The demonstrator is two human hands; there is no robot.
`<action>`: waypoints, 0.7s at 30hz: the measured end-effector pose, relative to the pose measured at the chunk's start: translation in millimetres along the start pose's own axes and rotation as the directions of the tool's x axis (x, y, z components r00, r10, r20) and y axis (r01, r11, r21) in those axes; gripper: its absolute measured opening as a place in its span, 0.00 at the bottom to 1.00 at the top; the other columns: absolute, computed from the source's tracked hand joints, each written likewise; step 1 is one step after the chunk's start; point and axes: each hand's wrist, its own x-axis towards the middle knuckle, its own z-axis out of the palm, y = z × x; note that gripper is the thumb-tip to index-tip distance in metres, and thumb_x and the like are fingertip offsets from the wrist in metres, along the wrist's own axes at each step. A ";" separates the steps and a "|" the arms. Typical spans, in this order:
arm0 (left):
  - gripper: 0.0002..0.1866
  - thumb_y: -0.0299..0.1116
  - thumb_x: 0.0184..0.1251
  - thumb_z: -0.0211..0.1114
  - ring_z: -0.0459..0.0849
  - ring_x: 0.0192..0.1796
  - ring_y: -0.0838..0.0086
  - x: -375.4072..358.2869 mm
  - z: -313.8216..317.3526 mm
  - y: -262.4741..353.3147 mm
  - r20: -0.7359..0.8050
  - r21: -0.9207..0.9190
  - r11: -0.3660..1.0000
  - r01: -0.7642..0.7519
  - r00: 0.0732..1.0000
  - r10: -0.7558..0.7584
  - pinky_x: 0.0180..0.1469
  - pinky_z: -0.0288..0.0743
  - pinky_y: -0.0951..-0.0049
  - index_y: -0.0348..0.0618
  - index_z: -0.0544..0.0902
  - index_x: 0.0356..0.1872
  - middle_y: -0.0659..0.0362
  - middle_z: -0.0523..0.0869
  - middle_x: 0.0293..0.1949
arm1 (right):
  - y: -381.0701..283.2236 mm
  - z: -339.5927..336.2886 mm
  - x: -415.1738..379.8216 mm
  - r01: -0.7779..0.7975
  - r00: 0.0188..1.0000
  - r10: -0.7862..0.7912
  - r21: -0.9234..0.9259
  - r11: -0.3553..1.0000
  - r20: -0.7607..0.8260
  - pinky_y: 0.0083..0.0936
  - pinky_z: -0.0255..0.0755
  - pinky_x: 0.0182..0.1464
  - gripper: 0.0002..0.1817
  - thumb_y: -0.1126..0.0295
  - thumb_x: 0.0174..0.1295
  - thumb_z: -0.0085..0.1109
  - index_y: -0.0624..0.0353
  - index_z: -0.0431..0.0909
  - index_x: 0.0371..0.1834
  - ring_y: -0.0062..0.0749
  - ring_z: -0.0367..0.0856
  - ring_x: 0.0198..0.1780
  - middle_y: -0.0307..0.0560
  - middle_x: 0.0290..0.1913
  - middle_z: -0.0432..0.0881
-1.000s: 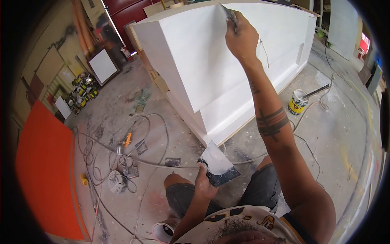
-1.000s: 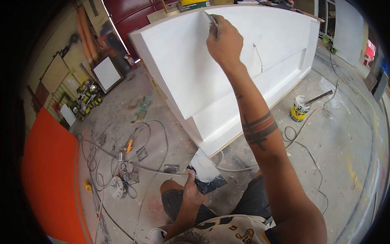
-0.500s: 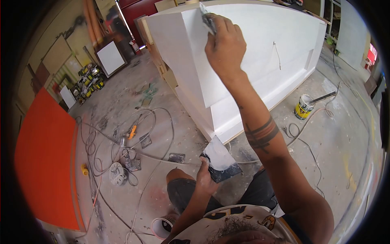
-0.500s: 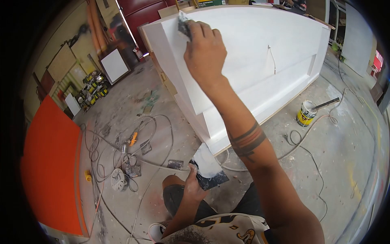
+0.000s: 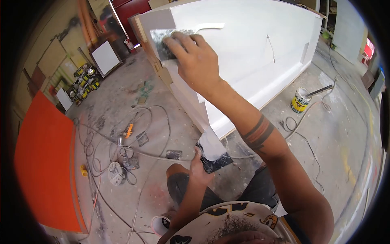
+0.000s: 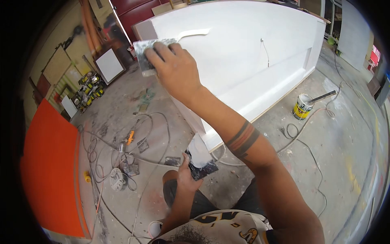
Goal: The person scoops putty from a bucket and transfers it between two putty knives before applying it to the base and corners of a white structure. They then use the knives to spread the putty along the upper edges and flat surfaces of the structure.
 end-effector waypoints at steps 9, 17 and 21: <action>0.19 0.34 0.80 0.50 0.88 0.52 0.62 28.0 -25.7 20.8 0.248 -0.367 0.895 0.253 0.954 -0.168 0.54 0.87 0.64 0.33 0.73 0.64 0.48 0.83 0.59 | 9.1 -98.6 -97.8 -0.058 0.886 -0.240 0.608 0.792 0.396 0.41 0.67 0.53 0.21 0.55 0.74 0.46 0.47 0.77 0.65 0.44 0.76 0.54 0.51 0.61 0.78; 0.21 0.42 0.80 0.54 0.85 0.53 0.64 14.2 16.1 5.7 0.097 -0.028 0.981 0.190 0.978 -0.187 0.60 0.77 0.63 0.37 0.75 0.63 0.52 0.84 0.55 | -13.7 -188.3 -216.3 -0.278 0.667 -0.030 0.285 0.917 0.745 0.44 0.59 0.63 0.35 0.67 0.52 0.59 0.44 0.74 0.69 0.49 0.70 0.63 0.45 0.71 0.71; 0.24 0.46 0.79 0.56 0.84 0.55 0.64 14.1 3.6 -6.1 0.048 0.005 0.995 0.098 0.994 -0.099 0.59 0.77 0.61 0.40 0.75 0.65 0.54 0.84 0.55 | -1.7 -209.4 -249.7 -0.371 0.511 0.157 0.052 0.927 0.845 0.44 0.61 0.64 0.38 0.75 0.45 0.66 0.46 0.75 0.67 0.52 0.69 0.64 0.49 0.68 0.72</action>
